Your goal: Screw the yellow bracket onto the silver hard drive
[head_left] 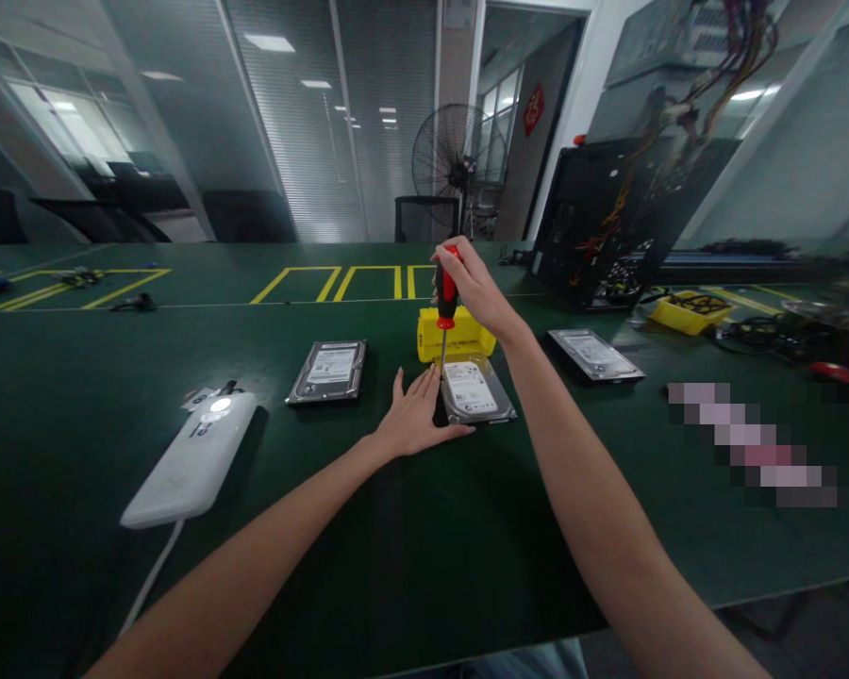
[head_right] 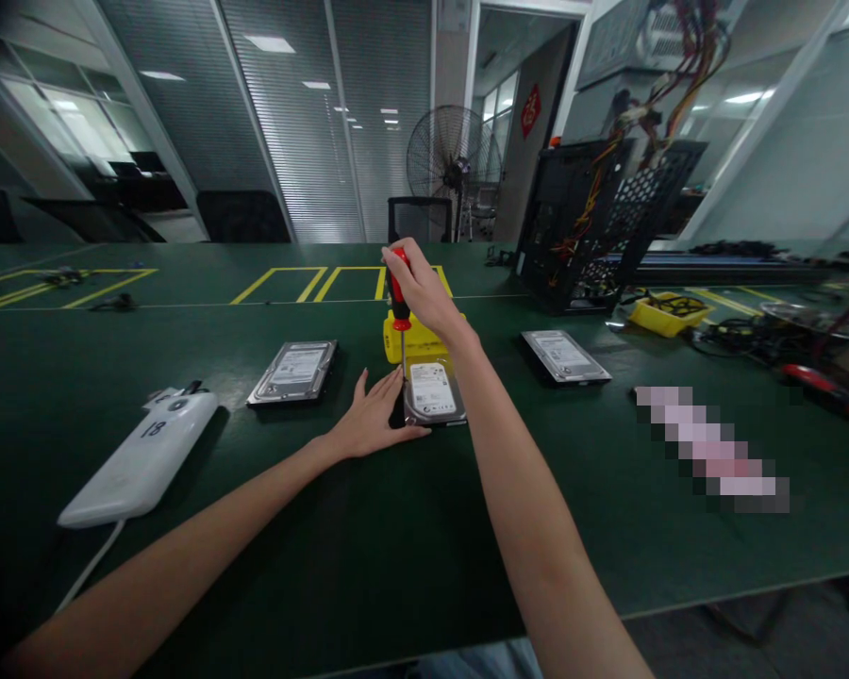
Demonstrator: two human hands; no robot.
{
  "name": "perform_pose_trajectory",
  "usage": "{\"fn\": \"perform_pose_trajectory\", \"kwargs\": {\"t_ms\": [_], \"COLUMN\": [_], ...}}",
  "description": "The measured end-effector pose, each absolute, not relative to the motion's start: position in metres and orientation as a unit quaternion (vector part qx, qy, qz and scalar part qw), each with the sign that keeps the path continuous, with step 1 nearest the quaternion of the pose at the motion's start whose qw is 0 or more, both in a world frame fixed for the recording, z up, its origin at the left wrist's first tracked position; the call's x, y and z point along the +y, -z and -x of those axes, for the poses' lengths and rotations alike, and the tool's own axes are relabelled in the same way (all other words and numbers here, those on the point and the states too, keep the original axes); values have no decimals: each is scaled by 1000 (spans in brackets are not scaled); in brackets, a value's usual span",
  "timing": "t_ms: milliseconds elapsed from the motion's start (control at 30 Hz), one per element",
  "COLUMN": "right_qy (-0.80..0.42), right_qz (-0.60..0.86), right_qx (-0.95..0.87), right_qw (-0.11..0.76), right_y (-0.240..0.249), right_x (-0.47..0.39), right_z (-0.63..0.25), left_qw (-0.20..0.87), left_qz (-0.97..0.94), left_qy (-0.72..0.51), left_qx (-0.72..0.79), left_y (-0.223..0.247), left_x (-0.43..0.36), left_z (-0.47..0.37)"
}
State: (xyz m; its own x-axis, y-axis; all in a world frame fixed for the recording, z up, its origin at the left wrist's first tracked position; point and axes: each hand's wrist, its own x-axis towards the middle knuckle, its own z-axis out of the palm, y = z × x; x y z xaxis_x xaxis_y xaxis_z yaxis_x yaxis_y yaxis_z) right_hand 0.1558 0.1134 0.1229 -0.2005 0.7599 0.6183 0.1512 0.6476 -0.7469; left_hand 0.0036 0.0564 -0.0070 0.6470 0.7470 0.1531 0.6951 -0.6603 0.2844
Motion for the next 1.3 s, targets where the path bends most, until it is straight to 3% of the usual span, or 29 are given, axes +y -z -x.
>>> {"fn": "perform_pose_trajectory", "kwargs": {"t_ms": [333, 967, 1300], "right_qy": [-300, -403, -393], "right_qz": [314, 270, 285], "right_qx": [-675, -666, -682], "right_qw": [597, 567, 546], "right_y": [-120, -126, -127], "right_x": [118, 110, 105], "right_z": [-159, -150, -153], "left_qw": [104, 104, 106], "left_qz": [-901, -898, -899], "left_qy": [-131, -129, -131], "left_qx": [401, 407, 405], "left_y": [7, 3, 5], "left_x": [56, 54, 55], "left_z": [-3, -5, -4]}}
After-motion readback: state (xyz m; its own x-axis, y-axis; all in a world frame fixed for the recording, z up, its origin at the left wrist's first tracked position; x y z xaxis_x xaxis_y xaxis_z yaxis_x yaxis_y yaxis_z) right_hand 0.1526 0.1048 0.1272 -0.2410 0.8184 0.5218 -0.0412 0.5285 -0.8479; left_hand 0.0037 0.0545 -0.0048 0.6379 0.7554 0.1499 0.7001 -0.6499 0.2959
